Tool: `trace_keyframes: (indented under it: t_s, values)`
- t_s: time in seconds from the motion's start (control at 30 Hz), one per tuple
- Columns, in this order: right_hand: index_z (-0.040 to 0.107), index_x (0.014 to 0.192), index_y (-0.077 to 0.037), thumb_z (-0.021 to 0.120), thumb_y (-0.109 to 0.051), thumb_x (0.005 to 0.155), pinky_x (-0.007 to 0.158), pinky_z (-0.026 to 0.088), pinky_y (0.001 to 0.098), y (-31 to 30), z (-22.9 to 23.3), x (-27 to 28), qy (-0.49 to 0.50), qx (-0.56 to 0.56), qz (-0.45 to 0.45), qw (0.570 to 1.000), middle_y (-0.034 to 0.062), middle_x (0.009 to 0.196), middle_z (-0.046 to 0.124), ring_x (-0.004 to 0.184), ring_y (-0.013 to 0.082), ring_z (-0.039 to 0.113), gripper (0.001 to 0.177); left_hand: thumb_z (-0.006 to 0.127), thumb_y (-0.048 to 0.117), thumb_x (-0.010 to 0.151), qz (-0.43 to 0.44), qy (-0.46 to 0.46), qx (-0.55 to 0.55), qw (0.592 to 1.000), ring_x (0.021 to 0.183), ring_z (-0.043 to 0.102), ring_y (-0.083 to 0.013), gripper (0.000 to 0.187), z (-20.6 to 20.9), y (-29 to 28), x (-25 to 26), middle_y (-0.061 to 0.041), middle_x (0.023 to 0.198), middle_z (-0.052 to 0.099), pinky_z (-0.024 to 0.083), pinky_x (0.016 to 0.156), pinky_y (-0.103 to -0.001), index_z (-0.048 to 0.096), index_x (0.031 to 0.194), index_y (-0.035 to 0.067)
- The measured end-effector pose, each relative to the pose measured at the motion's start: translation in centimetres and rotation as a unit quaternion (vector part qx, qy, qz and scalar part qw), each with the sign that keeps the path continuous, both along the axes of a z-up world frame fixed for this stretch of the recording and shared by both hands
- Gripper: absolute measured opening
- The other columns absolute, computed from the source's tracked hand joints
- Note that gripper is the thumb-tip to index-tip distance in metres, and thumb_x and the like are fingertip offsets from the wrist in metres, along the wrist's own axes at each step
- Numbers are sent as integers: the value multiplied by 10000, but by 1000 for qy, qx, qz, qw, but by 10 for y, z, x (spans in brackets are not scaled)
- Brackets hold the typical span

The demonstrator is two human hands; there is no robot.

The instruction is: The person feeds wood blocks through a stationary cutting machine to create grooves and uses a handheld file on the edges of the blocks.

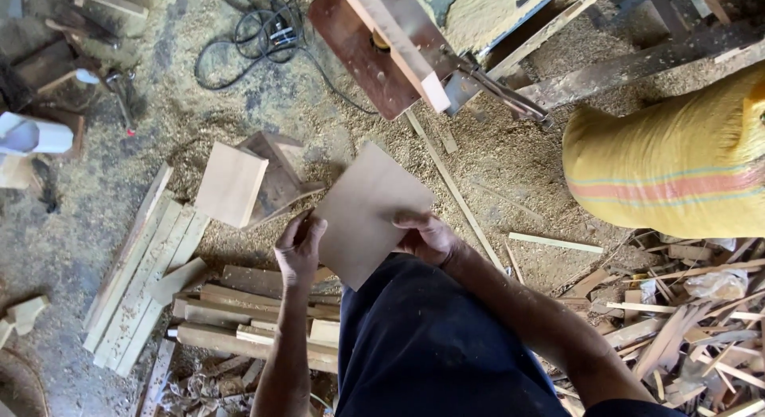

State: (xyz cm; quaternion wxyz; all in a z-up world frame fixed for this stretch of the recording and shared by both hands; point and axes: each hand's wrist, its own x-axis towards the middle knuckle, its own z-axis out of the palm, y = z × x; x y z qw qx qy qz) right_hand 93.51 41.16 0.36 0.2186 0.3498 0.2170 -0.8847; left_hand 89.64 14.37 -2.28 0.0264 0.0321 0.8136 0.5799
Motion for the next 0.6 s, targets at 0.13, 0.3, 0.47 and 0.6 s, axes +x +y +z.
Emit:
trace_keyframes:
  t_s: [0.13,0.3,0.47,0.6]
  values:
    - [658,1170,14,758,82,786,955,500,725,13,-46,-9,-26,-7,-48,998,238,1170,707,1103,484,681,403,755,408,952,131,-117,88,980,632,529,-117,631,-13,21,-18,-210,1066,541,473,658,-286,494,1467,154]
    - [645,1208,13,746,38,824,1003,506,677,32,-75,-61,10,-26,-76,997,206,1215,689,1156,431,664,398,812,342,899,174,-287,216,917,1083,608,-352,770,-33,65,-43,-296,1411,472,454,912,-462,354,1513,263]
    - [569,1138,166,505,95,852,987,518,742,25,38,-106,-104,65,-105,987,134,976,358,848,295,479,302,808,149,885,199,-256,288,901,998,572,-213,582,-34,99,-64,-118,1101,628,484,929,-414,497,1377,151]
    - [533,1351,14,613,87,817,991,544,611,49,26,-56,-34,189,-7,981,132,813,533,872,283,622,545,804,162,888,189,-244,276,910,997,538,-197,552,-83,94,-67,-98,1093,621,475,935,-404,495,1345,140]
